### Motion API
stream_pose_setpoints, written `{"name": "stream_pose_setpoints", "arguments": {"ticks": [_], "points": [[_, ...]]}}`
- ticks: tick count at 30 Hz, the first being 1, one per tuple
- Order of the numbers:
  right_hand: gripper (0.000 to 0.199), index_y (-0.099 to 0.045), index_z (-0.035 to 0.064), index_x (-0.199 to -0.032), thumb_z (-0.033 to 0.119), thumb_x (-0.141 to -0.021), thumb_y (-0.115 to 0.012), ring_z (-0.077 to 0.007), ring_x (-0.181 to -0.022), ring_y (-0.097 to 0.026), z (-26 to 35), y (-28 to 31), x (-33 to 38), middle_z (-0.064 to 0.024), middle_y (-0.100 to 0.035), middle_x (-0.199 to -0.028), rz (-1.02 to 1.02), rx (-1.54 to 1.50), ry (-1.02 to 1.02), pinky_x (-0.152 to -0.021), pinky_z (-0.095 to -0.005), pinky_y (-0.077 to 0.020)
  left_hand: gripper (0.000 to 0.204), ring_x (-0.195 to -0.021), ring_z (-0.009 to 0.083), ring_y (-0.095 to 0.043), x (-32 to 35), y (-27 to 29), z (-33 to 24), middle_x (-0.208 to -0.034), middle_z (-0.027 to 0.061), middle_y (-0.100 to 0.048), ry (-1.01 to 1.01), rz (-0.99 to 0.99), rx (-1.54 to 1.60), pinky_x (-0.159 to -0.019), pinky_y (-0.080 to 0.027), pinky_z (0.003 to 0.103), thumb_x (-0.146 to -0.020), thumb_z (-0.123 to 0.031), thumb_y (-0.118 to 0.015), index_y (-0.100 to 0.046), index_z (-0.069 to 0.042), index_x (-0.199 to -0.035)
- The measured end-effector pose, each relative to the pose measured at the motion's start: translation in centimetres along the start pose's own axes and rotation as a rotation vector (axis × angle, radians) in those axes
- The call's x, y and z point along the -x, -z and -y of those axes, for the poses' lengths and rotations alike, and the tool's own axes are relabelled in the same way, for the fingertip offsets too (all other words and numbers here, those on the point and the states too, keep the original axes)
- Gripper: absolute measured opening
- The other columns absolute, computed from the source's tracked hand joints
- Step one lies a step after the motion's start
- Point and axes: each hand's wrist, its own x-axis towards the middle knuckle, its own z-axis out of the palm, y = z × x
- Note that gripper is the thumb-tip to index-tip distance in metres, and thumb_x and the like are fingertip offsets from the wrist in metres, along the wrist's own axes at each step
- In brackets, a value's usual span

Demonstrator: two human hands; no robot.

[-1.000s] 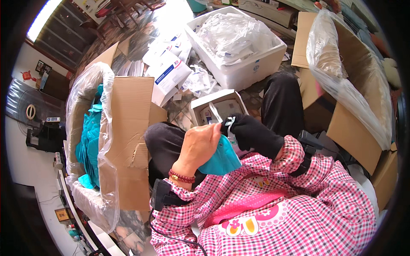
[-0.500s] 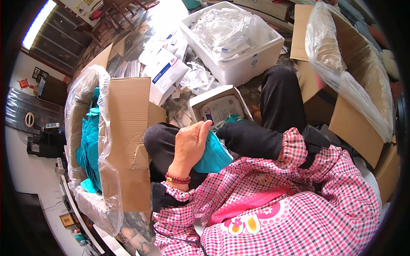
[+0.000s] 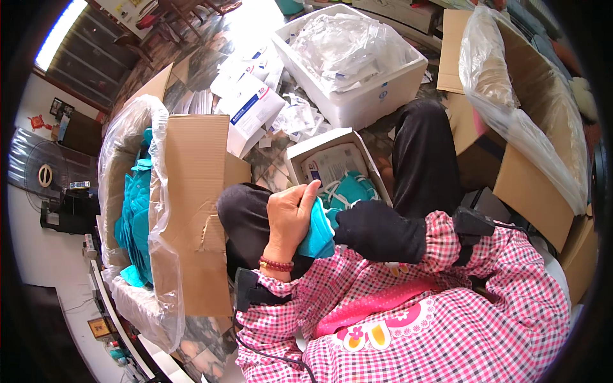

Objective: Sort and pack multiple face masks into boxes.

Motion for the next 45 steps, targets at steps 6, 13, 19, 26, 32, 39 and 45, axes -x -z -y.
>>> {"name": "stream_pose_setpoints", "arguments": {"ticks": [6,13,19,26,32,39,45], "points": [[0.008,-0.066,0.0098,-0.088,0.014,-0.083,-0.063,-0.0282,-0.074,-0.065,2.2,-1.6,3.5,-0.0117,-0.062,-0.082,0.200,-0.260,0.203,-0.064,-0.0412,-0.0521,0.044,-0.057,0.0030,-0.044,-2.7,4.0,1.9,-0.063,-0.0049,-0.051,0.230,-0.246,0.345,-0.051,-0.034,0.023,-0.102,-0.035,-0.055,-0.058,-0.006,-0.070],[0.018,-0.066,0.0058,-0.101,0.016,-0.086,-0.066,-0.0262,-0.077,-0.067,-1.9,1.1,-0.4,-0.0117,-0.064,-0.080,-0.084,-0.191,-0.167,-0.069,-0.0380,-0.0527,0.050,-0.058,0.0062,-0.043,-1.3,3.5,-0.4,-0.067,-0.0019,-0.048,0.297,-0.039,0.994,-0.052,-0.034,0.022,-0.105,-0.044,-0.043,-0.054,-0.007,-0.074],[0.017,-0.066,0.0031,-0.105,0.002,-0.088,-0.061,-0.0166,-0.093,-0.065,-6.5,-1.5,-2.0,-0.0085,-0.066,-0.102,-0.061,-1.540,-0.481,-0.080,-0.0323,-0.0516,0.058,-0.070,0.0162,-0.045,-1.5,0.2,3.1,-0.074,0.0060,-0.049,-0.146,0.310,1.260,-0.065,-0.038,0.028,-0.105,-0.047,-0.034,-0.053,-0.004,-0.071],[0.019,-0.071,0.0022,-0.099,0.003,-0.081,-0.062,-0.0187,-0.087,-0.068,-3.0,-0.7,-2.6,-0.0093,-0.070,-0.100,0.310,-1.272,-0.635,-0.081,-0.0319,-0.0532,0.028,-0.092,0.0204,-0.052,0.0,-2.4,0.2,-0.097,0.0101,-0.054,-0.208,-0.047,0.809,-0.090,-0.043,0.033,-0.106,-0.019,-0.042,-0.053,-0.006,-0.083],[0.021,-0.072,0.0065,-0.100,0.009,-0.080,-0.069,-0.0265,-0.087,-0.069,-4.9,-1.5,-0.3,-0.0136,-0.069,-0.097,-0.015,-0.647,-0.441,-0.080,-0.0369,-0.0538,0.068,-0.098,0.0173,-0.063,0.0,2.1,1.0,-0.103,0.0076,-0.067,0.509,0.217,1.165,-0.091,-0.049,0.033,-0.099,-0.064,-0.036,-0.062,-0.003,-0.113],[0.015,-0.063,0.0065,-0.092,-0.002,-0.079,-0.066,-0.0309,-0.080,-0.068,-4.5,-0.2,-0.2,-0.0126,-0.063,-0.086,-0.162,-0.169,-0.254,-0.069,-0.0360,-0.0533,0.059,-0.093,0.0199,-0.066,-1.6,5.1,-1.8,-0.103,0.0117,-0.069,0.354,0.499,0.294,-0.082,-0.051,0.031,-0.097,-0.052,-0.053,-0.061,0.002,-0.121],[0.020,-0.063,0.0084,-0.096,0.002,-0.078,-0.068,-0.0315,-0.078,-0.067,-4.4,-0.6,-0.1,-0.0122,-0.064,-0.085,-0.203,-0.166,-0.319,-0.068,-0.0378,-0.0534,0.033,-0.080,0.0095,-0.056,-1.3,3.3,-2.3,-0.087,0.0040,-0.065,0.236,0.502,-0.038,-0.070,-0.046,0.028,-0.097,-0.027,-0.062,-0.066,0.004,-0.106]]}}
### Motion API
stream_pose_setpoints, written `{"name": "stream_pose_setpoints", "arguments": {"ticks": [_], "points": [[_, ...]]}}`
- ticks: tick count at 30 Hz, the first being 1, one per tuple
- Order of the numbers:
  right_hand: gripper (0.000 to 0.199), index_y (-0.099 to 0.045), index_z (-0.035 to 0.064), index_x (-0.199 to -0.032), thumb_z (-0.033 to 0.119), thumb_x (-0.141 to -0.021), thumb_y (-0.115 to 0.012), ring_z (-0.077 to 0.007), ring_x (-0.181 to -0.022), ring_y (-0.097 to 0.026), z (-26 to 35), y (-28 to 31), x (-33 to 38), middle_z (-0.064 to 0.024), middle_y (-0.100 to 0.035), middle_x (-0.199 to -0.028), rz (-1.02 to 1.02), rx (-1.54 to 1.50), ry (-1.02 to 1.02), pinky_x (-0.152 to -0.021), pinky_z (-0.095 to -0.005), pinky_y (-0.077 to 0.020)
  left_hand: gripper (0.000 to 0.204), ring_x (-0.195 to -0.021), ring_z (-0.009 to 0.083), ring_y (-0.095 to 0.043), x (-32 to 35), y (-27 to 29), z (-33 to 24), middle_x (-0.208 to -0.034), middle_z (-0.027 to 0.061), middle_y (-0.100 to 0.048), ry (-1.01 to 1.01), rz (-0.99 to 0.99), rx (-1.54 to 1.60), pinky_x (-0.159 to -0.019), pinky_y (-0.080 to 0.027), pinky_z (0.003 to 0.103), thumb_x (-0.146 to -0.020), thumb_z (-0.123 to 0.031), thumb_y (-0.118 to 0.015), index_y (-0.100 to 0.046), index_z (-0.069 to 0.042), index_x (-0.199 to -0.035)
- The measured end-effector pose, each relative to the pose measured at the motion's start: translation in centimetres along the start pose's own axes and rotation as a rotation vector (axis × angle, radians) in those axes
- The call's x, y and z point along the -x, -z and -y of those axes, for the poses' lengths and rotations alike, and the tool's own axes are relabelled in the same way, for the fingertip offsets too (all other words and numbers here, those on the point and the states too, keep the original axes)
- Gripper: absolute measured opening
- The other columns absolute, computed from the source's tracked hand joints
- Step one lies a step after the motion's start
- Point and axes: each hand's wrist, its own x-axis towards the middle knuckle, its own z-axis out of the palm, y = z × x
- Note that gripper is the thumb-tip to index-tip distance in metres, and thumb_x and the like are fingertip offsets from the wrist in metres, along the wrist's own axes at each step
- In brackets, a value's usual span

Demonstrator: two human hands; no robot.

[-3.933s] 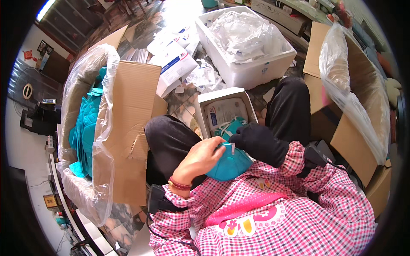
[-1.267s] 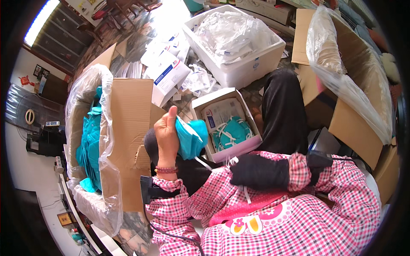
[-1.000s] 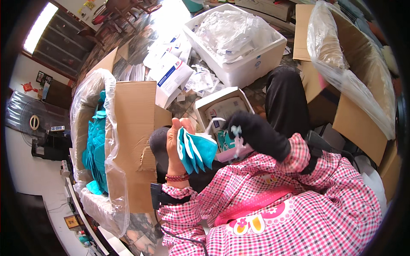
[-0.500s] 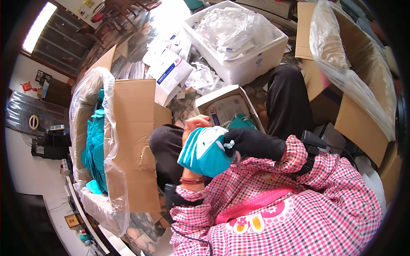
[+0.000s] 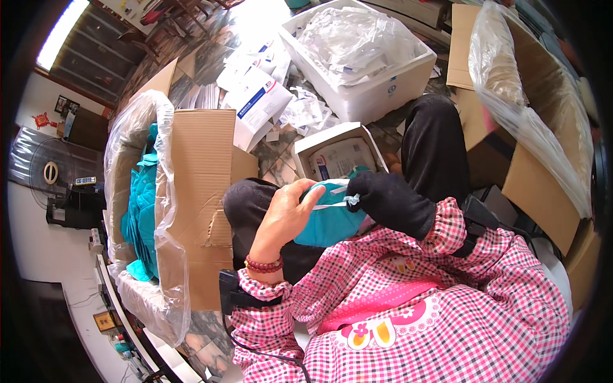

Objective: Sort and pack multiple face masks into boxes.

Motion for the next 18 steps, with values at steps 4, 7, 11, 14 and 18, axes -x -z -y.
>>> {"name": "stream_pose_setpoints", "arguments": {"ticks": [4,7,11,14,18], "points": [[0.023,-0.063,0.0116,-0.099,0.013,-0.077,-0.071,-0.0298,-0.075,-0.066,1.0,0.2,-0.3,-0.0098,-0.064,-0.082,-0.065,0.247,-0.021,-0.063,-0.0405,-0.0518,0.030,-0.076,0.0083,-0.054,-0.4,-2.0,1.3,-0.081,0.0021,-0.063,0.023,-0.123,0.165,-0.068,-0.045,0.026,-0.098,-0.024,-0.061,-0.067,0.005,-0.103],[0.027,-0.062,0.0137,-0.100,0.022,-0.076,-0.074,-0.0282,-0.072,-0.065,0.9,0.2,-0.6,-0.0074,-0.063,-0.080,0.002,0.452,0.158,-0.061,-0.0414,-0.0499,0.028,-0.074,0.0078,-0.053,-0.9,-2.6,1.3,-0.079,0.0013,-0.063,0.028,-0.147,0.183,-0.067,-0.045,0.026,-0.098,-0.022,-0.061,-0.067,0.005,-0.102],[0.033,-0.062,0.0132,-0.103,0.026,-0.075,-0.075,-0.0274,-0.070,-0.064,1.1,0.4,-0.8,-0.0064,-0.062,-0.079,-0.058,0.315,0.254,-0.060,-0.0402,-0.0487,0.025,-0.073,0.0079,-0.054,-0.9,-2.8,1.4,-0.079,0.0015,-0.063,0.036,-0.150,0.178,-0.067,-0.046,0.026,-0.097,-0.019,-0.061,-0.067,0.005,-0.099],[0.038,-0.061,0.0123,-0.105,0.029,-0.074,-0.076,-0.0261,-0.069,-0.063,0.8,0.4,-0.6,-0.0068,-0.062,-0.078,-0.022,0.411,0.282,-0.058,-0.0388,-0.0472,0.025,-0.072,0.0082,-0.055,-0.8,-2.4,0.9,-0.078,0.0028,-0.063,0.026,-0.103,0.088,-0.067,-0.047,0.027,-0.097,-0.018,-0.061,-0.066,0.006,-0.102],[0.027,-0.061,0.0087,-0.102,0.022,-0.080,-0.068,-0.0226,-0.065,-0.063,0.8,0.0,-0.4,-0.0076,-0.060,-0.073,0.043,0.635,0.302,-0.058,-0.0396,-0.0457,0.022,-0.072,0.0142,-0.058,-0.6,-2.6,1.3,-0.080,0.0081,-0.065,-0.015,-0.057,0.014,-0.068,-0.047,0.030,-0.096,-0.015,-0.060,-0.063,0.004,-0.105]]}}
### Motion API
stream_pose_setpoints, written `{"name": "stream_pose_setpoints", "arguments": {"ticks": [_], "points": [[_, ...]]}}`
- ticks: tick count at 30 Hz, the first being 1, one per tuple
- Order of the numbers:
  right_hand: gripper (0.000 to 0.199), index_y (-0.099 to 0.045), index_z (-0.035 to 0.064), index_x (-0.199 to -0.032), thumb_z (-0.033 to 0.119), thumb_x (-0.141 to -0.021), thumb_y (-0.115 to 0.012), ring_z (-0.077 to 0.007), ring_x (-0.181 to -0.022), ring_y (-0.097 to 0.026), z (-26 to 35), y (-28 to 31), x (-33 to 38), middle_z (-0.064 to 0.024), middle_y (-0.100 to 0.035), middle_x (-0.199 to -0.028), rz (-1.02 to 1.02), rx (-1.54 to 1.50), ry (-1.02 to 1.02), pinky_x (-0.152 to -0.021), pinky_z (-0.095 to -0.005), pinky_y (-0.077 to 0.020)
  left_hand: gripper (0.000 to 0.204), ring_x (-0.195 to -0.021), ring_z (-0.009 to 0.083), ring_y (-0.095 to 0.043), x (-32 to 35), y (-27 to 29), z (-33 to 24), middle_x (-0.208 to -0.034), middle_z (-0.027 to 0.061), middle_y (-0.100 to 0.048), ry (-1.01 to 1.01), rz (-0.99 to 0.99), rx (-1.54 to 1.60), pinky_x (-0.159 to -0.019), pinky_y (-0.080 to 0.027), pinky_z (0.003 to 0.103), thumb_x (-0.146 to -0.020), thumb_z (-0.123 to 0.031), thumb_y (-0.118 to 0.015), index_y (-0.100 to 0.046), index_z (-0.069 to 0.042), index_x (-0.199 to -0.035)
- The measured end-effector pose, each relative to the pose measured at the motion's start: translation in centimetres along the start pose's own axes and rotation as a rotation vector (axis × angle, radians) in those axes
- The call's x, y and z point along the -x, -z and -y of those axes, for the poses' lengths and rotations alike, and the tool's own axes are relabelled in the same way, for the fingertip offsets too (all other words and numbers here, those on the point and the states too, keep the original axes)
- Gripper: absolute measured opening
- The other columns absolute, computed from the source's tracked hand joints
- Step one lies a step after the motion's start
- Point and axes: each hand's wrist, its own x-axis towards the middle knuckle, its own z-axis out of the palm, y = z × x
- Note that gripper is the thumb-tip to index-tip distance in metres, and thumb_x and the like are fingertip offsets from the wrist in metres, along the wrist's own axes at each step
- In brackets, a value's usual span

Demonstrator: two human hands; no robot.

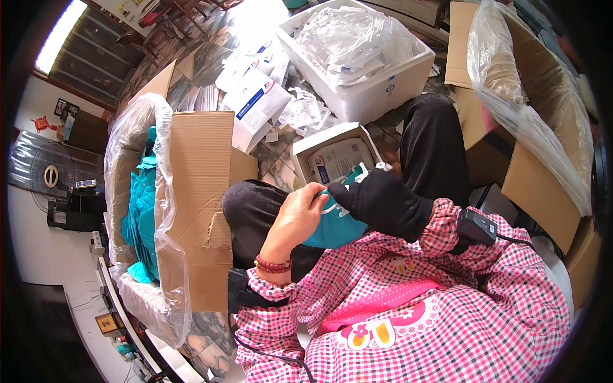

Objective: Sort and pack multiple face masks into boxes.

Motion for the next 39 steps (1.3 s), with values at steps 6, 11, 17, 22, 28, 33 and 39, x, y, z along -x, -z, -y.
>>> {"name": "stream_pose_setpoints", "arguments": {"ticks": [6,11,17,22,28,33,39], "points": [[0.016,-0.061,0.0090,-0.095,0.019,-0.083,-0.061,-0.0199,-0.061,-0.061,-0.5,-0.7,-0.3,-0.0058,-0.059,-0.071,-0.063,0.116,0.086,-0.059,-0.0396,-0.0435,0.022,-0.085,0.0423,-0.061,-0.5,-3.4,0.2,-0.085,0.0216,-0.065,-0.045,-0.216,-0.184,-0.074,-0.048,0.049,-0.098,-0.025,-0.053,-0.059,-0.003,-0.097],[0.008,-0.062,0.0096,-0.086,0.016,-0.082,-0.061,-0.0198,-0.061,-0.059,-0.7,1.0,0.1,-0.0049,-0.055,-0.070,0.056,0.202,0.153,-0.059,-0.0378,-0.0427,0.023,-0.067,0.0083,-0.047,-0.4,-4.1,1.5,-0.070,-0.0013,-0.051,-0.011,-0.146,0.201,-0.061,-0.039,0.026,-0.100,-0.020,-0.057,-0.056,-0.001,-0.086],[0.006,-0.061,0.0115,-0.074,0.016,-0.076,-0.063,-0.0204,-0.063,-0.058,-0.3,3.4,0.3,-0.0043,-0.053,-0.069,0.040,0.188,0.294,-0.057,-0.0371,-0.0423,0.022,-0.067,0.0001,-0.043,-0.6,-5.2,1.7,-0.073,-0.0095,-0.050,0.078,-0.114,0.621,-0.059,-0.037,0.019,-0.100,-0.017,-0.059,-0.058,-0.007,-0.081],[0.005,-0.061,0.0124,-0.074,0.016,-0.074,-0.063,-0.0214,-0.061,-0.059,-1.2,5.3,2.4,-0.0057,-0.052,-0.068,0.114,-0.026,0.317,-0.055,-0.0373,-0.0435,0.025,-0.065,0.0029,-0.043,-0.2,-6.7,0.8,-0.067,-0.0068,-0.051,0.114,-0.060,0.804,-0.057,-0.037,0.023,-0.098,-0.019,-0.061,-0.061,-0.001,-0.081],[0.002,-0.063,0.0154,-0.079,0.015,-0.077,-0.063,-0.0236,-0.062,-0.061,-0.2,5.8,5.0,-0.0069,-0.055,-0.067,0.090,-0.143,0.113,-0.055,-0.0384,-0.0466,0.027,-0.065,0.0045,-0.041,0.3,-7.4,0.5,-0.066,-0.0041,-0.048,0.053,-0.102,0.631,-0.057,-0.037,0.025,-0.098,-0.018,-0.060,-0.058,0.001,-0.078],[0.007,-0.066,0.0158,-0.083,0.015,-0.076,-0.064,-0.0250,-0.067,-0.062,-0.9,3.6,5.8,-0.0064,-0.058,-0.072,0.065,-0.235,-0.126,-0.060,-0.0396,-0.0474,0.028,-0.065,0.0042,-0.041,0.1,-7.8,0.7,-0.068,-0.0051,-0.048,-0.024,-0.163,0.538,-0.057,-0.036,0.025,-0.099,-0.021,-0.059,-0.060,0.000,-0.081],[0.005,-0.065,0.0154,-0.083,0.018,-0.079,-0.063,-0.0259,-0.073,-0.062,-1.9,2.7,1.7,-0.0067,-0.058,-0.076,0.017,0.026,0.017,-0.065,-0.0406,-0.0459,0.023,-0.070,-0.0002,-0.051,0.2,-6.3,0.1,-0.079,-0.0081,-0.058,0.142,0.178,0.894,-0.062,-0.043,0.018,-0.102,-0.026,-0.057,-0.064,-0.005,-0.097]]}}
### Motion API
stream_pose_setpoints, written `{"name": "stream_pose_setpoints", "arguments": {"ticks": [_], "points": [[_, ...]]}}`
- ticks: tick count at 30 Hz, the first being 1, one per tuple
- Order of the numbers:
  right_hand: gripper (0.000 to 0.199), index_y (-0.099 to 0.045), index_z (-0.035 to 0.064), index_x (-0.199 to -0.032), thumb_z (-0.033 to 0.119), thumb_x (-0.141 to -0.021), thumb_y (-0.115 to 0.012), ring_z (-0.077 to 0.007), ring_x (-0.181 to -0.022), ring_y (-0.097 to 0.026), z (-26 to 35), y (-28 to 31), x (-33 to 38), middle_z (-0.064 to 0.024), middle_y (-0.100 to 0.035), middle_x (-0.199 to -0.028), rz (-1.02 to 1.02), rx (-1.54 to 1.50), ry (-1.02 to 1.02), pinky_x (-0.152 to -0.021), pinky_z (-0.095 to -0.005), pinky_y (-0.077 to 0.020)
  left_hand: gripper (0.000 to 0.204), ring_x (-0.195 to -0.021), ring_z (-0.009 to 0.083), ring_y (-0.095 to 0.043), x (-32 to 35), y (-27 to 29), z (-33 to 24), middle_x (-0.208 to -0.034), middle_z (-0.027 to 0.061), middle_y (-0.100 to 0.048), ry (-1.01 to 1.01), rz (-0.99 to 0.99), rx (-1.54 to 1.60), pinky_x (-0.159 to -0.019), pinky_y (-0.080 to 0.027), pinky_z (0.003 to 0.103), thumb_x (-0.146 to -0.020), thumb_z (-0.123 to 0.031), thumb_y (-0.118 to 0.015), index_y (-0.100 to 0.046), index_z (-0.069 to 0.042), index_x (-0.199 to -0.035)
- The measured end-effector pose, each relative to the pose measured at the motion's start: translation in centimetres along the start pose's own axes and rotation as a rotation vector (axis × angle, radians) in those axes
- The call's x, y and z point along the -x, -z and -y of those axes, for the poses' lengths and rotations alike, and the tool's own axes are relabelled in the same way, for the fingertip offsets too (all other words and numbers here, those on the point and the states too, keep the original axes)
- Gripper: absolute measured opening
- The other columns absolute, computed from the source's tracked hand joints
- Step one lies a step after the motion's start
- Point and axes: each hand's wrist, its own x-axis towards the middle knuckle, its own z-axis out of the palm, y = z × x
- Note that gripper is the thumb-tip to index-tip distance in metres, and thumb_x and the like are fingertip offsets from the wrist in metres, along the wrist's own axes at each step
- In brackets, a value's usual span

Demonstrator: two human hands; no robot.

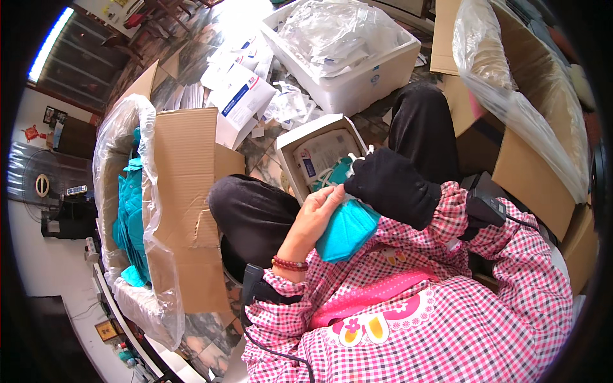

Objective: Sort and pack multiple face masks into boxes.

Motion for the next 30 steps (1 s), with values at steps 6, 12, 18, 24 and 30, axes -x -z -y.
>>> {"name": "stream_pose_setpoints", "arguments": {"ticks": [6,12,18,24,30], "points": [[0.011,-0.064,0.0132,-0.086,0.012,-0.076,-0.065,-0.0294,-0.072,-0.062,0.6,0.0,0.1,-0.0101,-0.059,-0.076,0.084,-0.291,-0.034,-0.062,-0.0418,-0.0456,0.020,-0.064,0.0009,-0.047,-0.4,0.6,-0.7,-0.069,-0.0075,-0.056,-0.152,-0.233,0.006,-0.057,-0.039,0.021,-0.096,-0.017,-0.064,-0.064,-0.005,-0.081],[0.015,-0.065,0.0102,-0.091,0.006,-0.076,-0.064,-0.0354,-0.074,-0.065,2.1,1.6,2.8,-0.0145,-0.064,-0.079,0.149,-0.678,-0.033,-0.063,-0.0438,-0.0511,0.030,-0.059,0.0032,-0.040,-1.8,0.7,1.7,-0.060,-0.0049,-0.049,-0.326,-0.321,-0.276,-0.052,-0.034,0.026,-0.094,-0.015,-0.065,-0.058,0.001,-0.069],[0.015,-0.065,0.0076,-0.089,0.005,-0.074,-0.067,-0.0348,-0.073,-0.065,3.1,2.0,3.8,-0.0151,-0.064,-0.077,0.285,-0.630,-0.007,-0.064,-0.0431,-0.0516,0.034,-0.056,0.0029,-0.037,-2.0,0.8,2.1,-0.056,-0.0034,-0.043,-0.412,-0.356,-0.392,-0.048,-0.031,0.027,-0.094,-0.015,-0.065,-0.055,0.001,-0.066],[0.013,-0.066,0.0077,-0.089,0.007,-0.077,-0.064,-0.0341,-0.070,-0.065,2.9,2.0,3.3,-0.0145,-0.064,-0.076,0.223,-0.909,-0.038,-0.062,-0.0427,-0.0511,0.036,-0.054,0.0011,-0.035,-2.4,1.7,1.9,-0.056,-0.0096,-0.041,-0.394,-0.331,-0.200,-0.045,-0.027,0.025,-0.097,-0.016,-0.064,-0.056,-0.001,-0.065],[0.016,-0.066,0.0115,-0.083,0.015,-0.069,-0.071,-0.0332,-0.070,-0.063,-1.1,-0.4,1.1,-0.0103,-0.060,-0.074,-0.025,-0.251,-0.119,-0.062,-0.0434,-0.0477,0.028,-0.072,0.0045,-0.052,0.2,0.4,-1.8,-0.073,-0.0043,-0.059,-0.222,0.001,-0.377,-0.066,-0.044,0.023,-0.097,-0.027,-0.064,-0.067,-0.001,-0.086]]}}
